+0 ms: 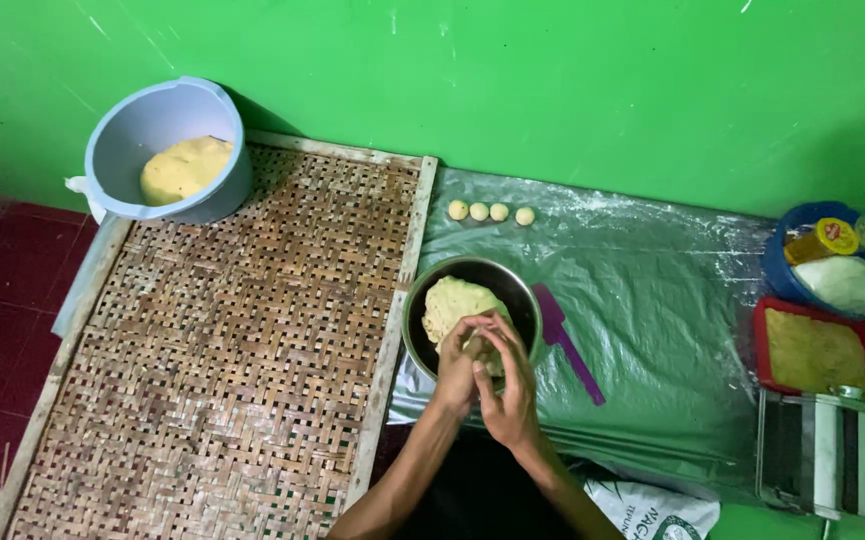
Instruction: Manually pinching off pieces of dough and rolling them into small uniform balls in a bakery.
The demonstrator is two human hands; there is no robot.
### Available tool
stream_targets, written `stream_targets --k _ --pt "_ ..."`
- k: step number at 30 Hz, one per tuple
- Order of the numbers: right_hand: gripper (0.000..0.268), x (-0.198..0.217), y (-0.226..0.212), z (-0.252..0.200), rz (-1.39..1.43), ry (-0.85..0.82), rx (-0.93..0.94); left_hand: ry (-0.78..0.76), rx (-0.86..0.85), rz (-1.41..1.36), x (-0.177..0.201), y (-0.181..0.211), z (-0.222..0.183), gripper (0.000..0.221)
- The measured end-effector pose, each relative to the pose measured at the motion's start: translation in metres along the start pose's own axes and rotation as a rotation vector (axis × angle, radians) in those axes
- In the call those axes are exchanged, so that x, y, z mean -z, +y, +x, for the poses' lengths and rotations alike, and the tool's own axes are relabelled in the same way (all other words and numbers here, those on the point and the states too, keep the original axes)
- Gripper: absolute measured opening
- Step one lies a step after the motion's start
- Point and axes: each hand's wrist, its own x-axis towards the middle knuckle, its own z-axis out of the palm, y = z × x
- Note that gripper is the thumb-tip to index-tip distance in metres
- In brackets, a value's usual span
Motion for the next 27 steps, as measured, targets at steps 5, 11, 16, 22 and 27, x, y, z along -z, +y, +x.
stream_targets --k 5,11,16,22,27 --pt "0.040 -0.002 0.011 0.010 0.197 0.080 -0.193 -0.056 0.247 -0.016 -0.031 0.018 -0.021 0.054" --pt "0.033 -0.004 0.035 0.018 0.432 0.177 -0.433 -0.059 0.219 -0.172 -0.037 0.000 -0.010 0.089" --pt "0.035 -0.006 0.051 0.017 0.551 0.178 -0.561 -0.021 0.150 -0.088 -0.035 0.016 -0.018 0.088" --pt "0.063 -0.026 0.087 -0.002 0.687 0.078 -0.526 -0.001 0.190 -0.085 -0.022 0.002 -0.014 0.082" --pt "0.067 -0.025 0.076 -0.002 0.869 0.087 -0.602 0.013 0.210 -0.067 -0.024 0.000 -0.016 0.078"
